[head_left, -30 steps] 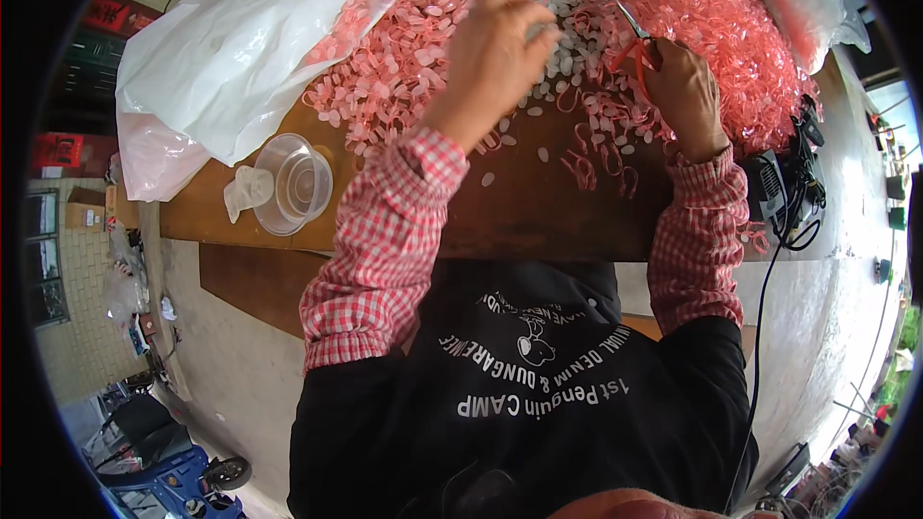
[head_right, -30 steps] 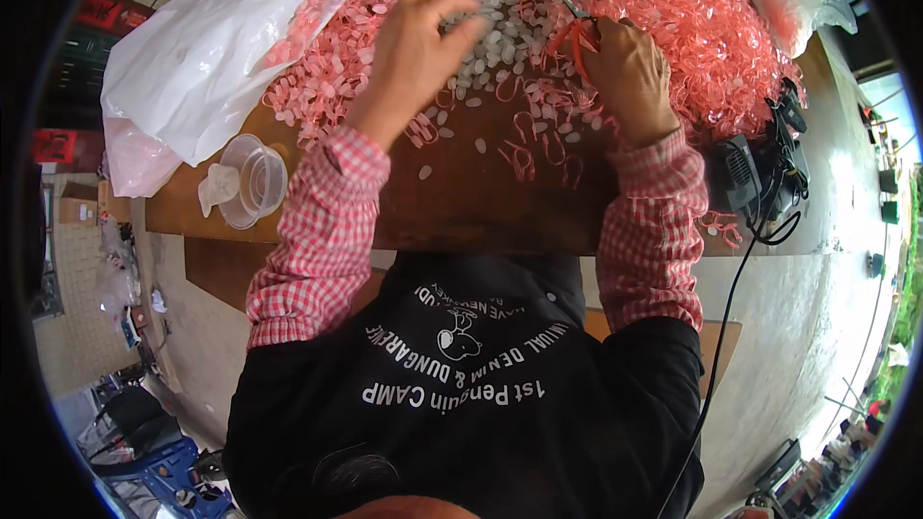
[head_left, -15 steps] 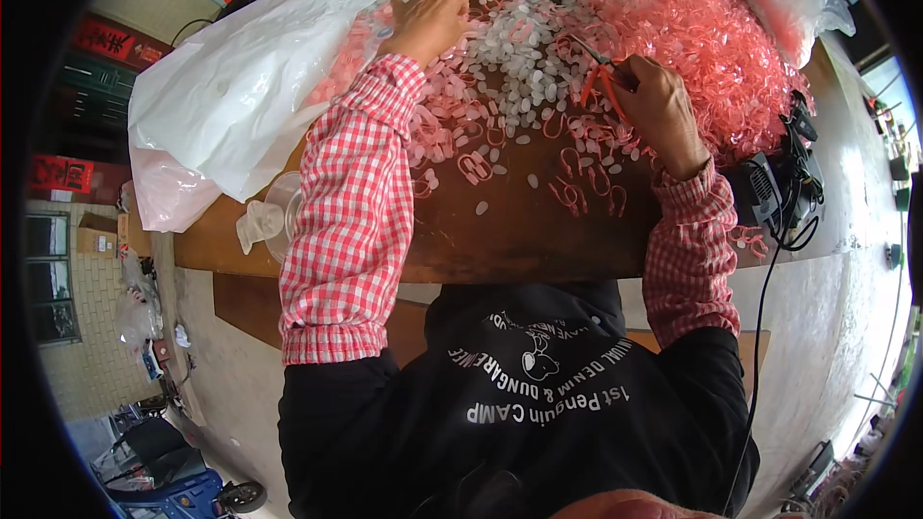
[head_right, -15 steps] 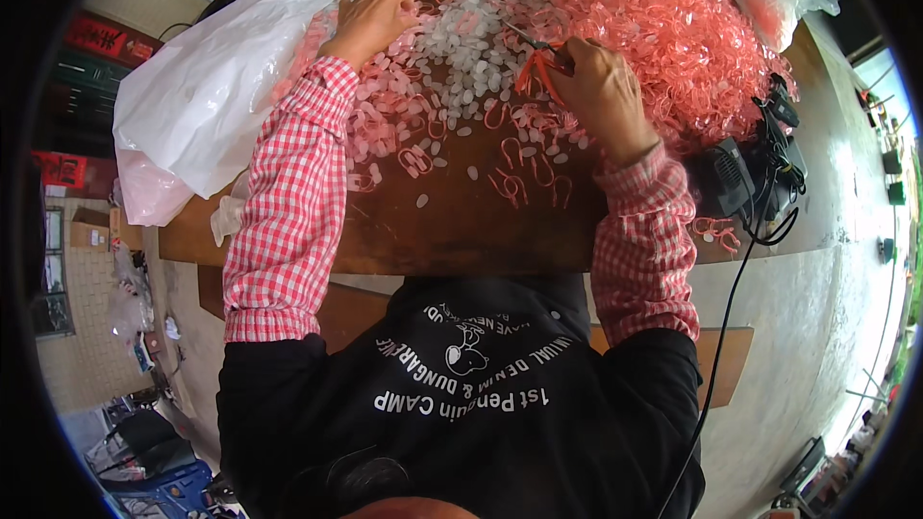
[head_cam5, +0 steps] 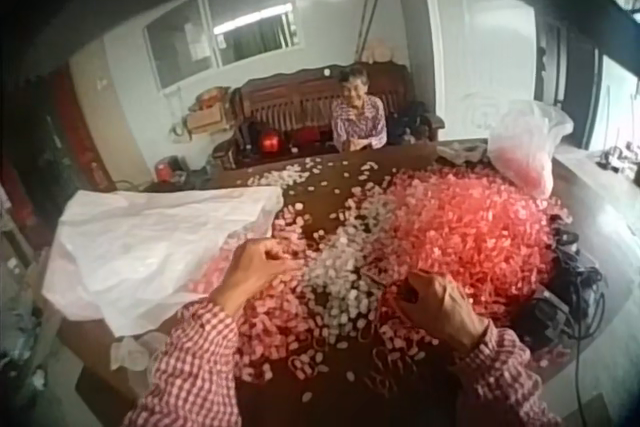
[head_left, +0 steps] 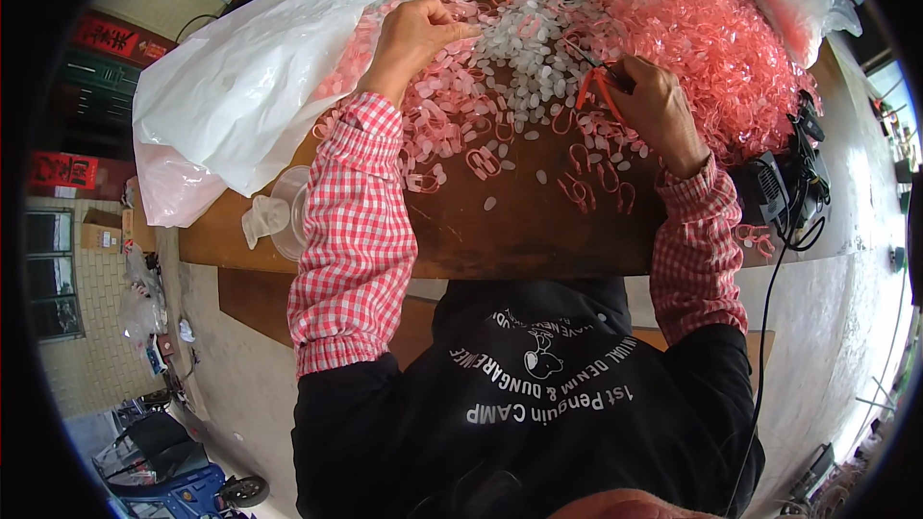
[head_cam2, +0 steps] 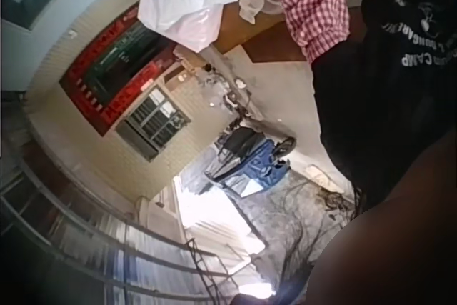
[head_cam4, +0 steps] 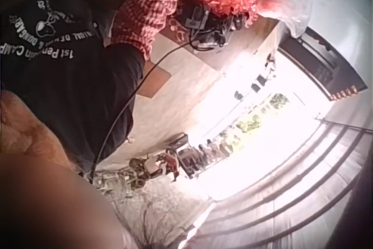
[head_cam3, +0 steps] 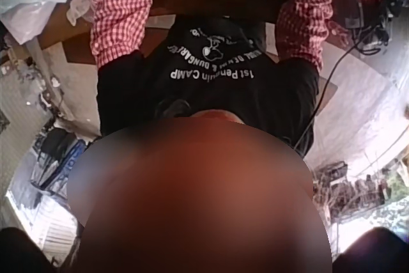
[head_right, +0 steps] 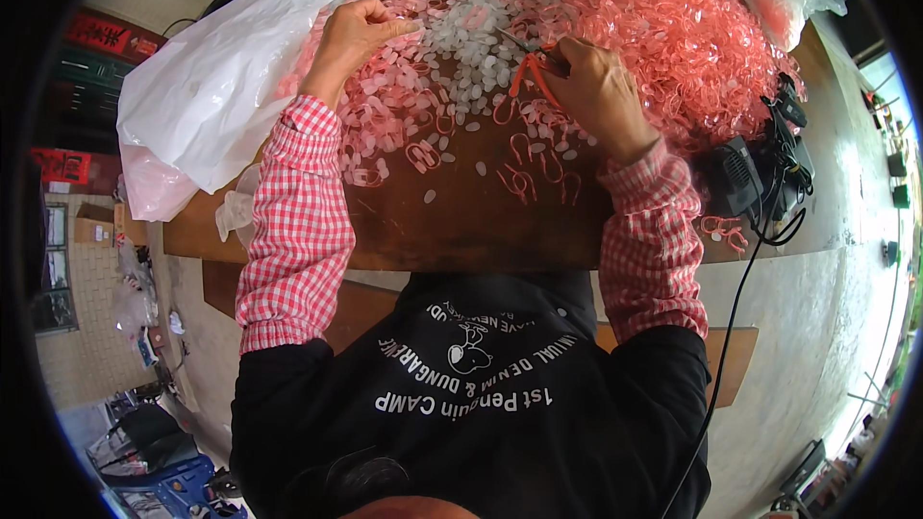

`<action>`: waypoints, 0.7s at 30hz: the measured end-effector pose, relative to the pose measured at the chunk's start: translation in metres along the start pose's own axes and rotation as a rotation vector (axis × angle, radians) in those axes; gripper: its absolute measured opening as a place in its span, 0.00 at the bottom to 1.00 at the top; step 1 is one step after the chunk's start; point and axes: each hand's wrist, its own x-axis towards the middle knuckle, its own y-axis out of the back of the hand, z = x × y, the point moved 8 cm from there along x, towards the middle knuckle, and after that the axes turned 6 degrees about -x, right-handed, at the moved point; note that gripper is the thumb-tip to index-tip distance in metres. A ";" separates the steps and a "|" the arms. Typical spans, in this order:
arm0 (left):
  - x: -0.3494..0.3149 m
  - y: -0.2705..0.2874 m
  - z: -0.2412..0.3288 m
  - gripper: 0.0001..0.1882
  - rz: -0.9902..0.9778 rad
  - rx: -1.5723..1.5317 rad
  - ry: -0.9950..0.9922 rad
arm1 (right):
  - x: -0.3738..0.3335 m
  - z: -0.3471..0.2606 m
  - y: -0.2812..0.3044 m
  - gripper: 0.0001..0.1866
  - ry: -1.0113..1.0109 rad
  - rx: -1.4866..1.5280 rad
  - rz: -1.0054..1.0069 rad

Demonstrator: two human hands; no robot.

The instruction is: Trimming small plastic flower decorations from a larger sprig using a pair of snips.

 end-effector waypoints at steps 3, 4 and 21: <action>-0.006 -0.007 -0.005 0.14 -0.001 -0.184 -0.013 | 0.001 -0.001 -0.003 0.14 0.027 0.038 -0.013; -0.007 -0.008 -0.005 0.13 0.016 -0.301 -0.060 | 0.000 -0.003 -0.003 0.14 0.039 0.028 -0.004; -0.038 -0.005 -0.006 0.18 0.146 -0.838 0.102 | 0.000 -0.002 -0.008 0.12 0.056 0.030 -0.025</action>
